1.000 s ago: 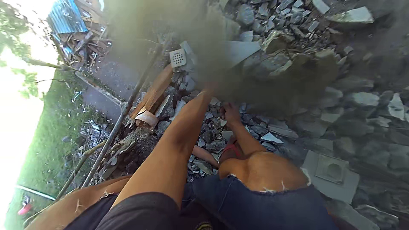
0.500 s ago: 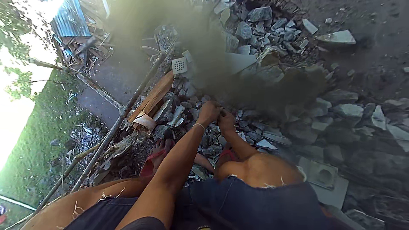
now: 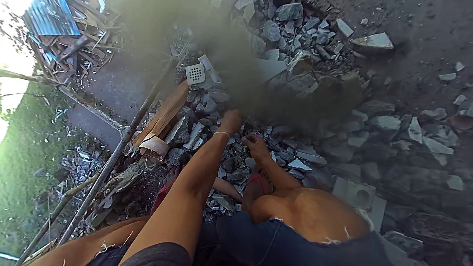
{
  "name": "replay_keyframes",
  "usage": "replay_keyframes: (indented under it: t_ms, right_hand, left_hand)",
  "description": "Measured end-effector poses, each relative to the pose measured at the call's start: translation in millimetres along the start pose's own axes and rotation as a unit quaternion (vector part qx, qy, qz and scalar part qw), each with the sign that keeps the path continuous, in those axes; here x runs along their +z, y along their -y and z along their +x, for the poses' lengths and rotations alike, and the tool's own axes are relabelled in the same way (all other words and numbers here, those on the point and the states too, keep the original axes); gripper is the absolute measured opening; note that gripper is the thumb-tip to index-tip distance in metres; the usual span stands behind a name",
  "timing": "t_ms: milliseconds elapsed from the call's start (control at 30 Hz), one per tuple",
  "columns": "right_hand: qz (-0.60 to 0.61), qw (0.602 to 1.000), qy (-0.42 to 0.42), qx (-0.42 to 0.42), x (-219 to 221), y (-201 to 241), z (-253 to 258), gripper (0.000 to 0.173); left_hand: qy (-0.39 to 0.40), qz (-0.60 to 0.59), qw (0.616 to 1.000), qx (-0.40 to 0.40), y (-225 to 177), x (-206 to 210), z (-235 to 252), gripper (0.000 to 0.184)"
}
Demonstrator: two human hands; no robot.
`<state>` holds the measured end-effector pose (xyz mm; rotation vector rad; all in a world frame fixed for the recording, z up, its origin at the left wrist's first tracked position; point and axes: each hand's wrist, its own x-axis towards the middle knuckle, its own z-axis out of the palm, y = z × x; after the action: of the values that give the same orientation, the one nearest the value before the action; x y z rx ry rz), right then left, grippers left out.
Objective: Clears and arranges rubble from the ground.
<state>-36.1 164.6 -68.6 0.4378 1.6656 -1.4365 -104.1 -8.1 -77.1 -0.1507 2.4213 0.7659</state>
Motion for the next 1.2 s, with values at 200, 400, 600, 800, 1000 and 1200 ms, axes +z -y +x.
replay_keyframes:
  t_ms: [200, 400, 600, 800, 1000, 1200]
  right_hand:
    - [0.002, 1.000, 0.003, 0.024, -7.3, -9.1, 0.4, 0.029]
    - [0.006, 1.000, 0.004, 0.014, -10.8, -6.0, 6.4, 0.029]
    - [0.011, 1.000, -0.006, 0.028, -12.0, -9.0, 12.6, 0.028]
    - [0.004, 1.000, -0.003, 0.030, -10.5, -6.2, 12.6, 0.028]
    - [0.009, 1.000, -0.007, 0.029, -11.3, -4.9, 13.2, 0.028]
    - [-0.023, 0.999, -0.005, 0.029, -8.0, -7.9, 14.9, 0.030]
  left_hand:
    - [-0.012, 0.005, 1.000, -0.028, -0.9, 3.4, 1.9, 0.017]
    - [-0.035, -0.001, 0.999, -0.013, -2.7, 7.4, 7.3, 0.016]
    - [-0.082, -0.014, 0.996, -0.009, -2.4, 17.4, -2.9, 0.010]
    - [-0.032, -0.017, 0.996, -0.085, -15.3, 7.3, -2.2, 0.007]
    - [-0.024, -0.026, 0.994, -0.107, -17.5, 9.9, -2.9, 0.007]
    - [-0.033, -0.071, 0.994, -0.071, -9.7, 10.5, 2.2, 0.011]
